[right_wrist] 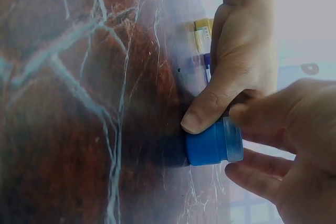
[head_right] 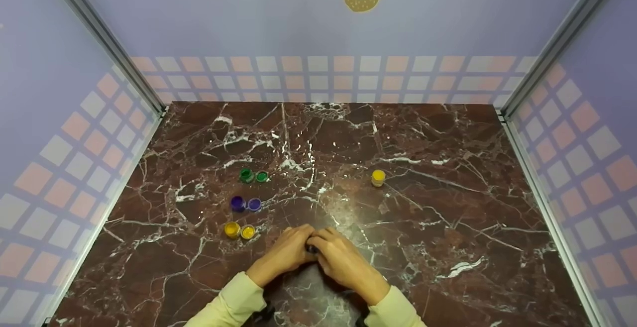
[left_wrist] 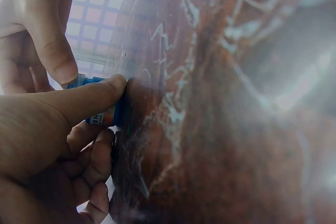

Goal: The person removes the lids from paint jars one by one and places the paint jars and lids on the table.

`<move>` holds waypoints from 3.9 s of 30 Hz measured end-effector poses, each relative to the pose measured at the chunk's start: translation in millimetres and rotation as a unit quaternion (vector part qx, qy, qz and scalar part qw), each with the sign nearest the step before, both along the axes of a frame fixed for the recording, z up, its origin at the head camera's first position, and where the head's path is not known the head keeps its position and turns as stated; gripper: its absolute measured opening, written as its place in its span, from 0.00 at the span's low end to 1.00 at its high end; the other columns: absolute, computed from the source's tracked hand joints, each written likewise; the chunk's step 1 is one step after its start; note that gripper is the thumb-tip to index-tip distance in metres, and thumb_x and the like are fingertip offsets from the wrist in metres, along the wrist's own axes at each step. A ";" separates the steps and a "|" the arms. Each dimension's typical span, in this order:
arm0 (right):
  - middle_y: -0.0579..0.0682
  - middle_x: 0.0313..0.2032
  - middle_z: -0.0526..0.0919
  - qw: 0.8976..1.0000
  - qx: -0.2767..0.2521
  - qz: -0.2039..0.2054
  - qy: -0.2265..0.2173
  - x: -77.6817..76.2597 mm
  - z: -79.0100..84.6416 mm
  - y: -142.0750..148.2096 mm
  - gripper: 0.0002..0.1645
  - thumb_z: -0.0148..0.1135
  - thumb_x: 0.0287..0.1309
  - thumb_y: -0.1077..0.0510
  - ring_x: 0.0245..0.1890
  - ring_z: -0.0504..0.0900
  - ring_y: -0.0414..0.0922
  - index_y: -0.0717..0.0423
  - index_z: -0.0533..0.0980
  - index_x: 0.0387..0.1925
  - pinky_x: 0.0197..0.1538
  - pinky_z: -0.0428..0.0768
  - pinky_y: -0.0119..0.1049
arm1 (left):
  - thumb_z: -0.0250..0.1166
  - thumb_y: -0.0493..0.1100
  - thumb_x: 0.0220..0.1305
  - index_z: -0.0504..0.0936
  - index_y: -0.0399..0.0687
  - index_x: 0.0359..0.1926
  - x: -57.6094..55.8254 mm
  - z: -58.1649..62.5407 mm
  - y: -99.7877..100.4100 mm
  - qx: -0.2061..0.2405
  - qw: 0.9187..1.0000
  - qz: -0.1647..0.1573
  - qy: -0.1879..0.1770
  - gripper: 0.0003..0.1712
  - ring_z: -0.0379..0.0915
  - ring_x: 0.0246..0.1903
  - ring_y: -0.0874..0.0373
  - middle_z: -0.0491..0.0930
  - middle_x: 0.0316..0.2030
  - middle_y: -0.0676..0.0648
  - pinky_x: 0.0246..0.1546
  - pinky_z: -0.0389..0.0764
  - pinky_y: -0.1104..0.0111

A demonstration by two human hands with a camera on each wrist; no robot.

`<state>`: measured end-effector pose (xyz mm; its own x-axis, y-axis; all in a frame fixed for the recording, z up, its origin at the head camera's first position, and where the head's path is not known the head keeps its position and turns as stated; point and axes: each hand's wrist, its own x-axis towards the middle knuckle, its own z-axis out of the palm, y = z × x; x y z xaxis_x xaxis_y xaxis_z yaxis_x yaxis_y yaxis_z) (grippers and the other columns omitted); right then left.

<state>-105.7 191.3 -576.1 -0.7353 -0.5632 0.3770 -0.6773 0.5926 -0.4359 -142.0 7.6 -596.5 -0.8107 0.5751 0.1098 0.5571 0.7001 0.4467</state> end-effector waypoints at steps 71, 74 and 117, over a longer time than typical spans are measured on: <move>0.52 0.38 0.79 0.995 0.053 -0.076 0.020 5.2 13.0 -22.4 0.21 0.70 0.36 0.78 0.39 0.78 0.51 0.62 0.80 0.37 0.45 0.80 0.45 | 0.78 0.48 0.51 0.81 0.49 0.42 3.3 -1.6 1.8 -0.009 1.000 0.015 0.016 0.20 0.80 0.38 0.54 0.82 0.36 0.51 0.39 0.73 0.63; 0.53 0.40 0.81 0.996 0.057 -0.071 0.023 5.0 13.6 -20.7 0.23 0.71 0.35 0.78 0.41 0.79 0.51 0.63 0.81 0.39 0.47 0.81 0.45 | 0.79 0.50 0.51 0.82 0.48 0.44 3.5 -1.5 1.8 -0.005 1.000 0.014 0.010 0.22 0.80 0.39 0.54 0.82 0.37 0.51 0.41 0.74 0.62; 0.55 0.45 0.79 0.993 -0.026 -0.111 -0.019 10.6 18.4 20.6 0.26 0.73 0.38 0.77 0.47 0.81 0.51 0.65 0.79 0.44 0.50 0.82 0.47 | 0.82 0.52 0.49 0.86 0.51 0.40 4.7 1.1 9.4 -0.006 0.998 0.041 0.038 0.19 0.77 0.37 0.58 0.82 0.35 0.55 0.40 0.65 0.65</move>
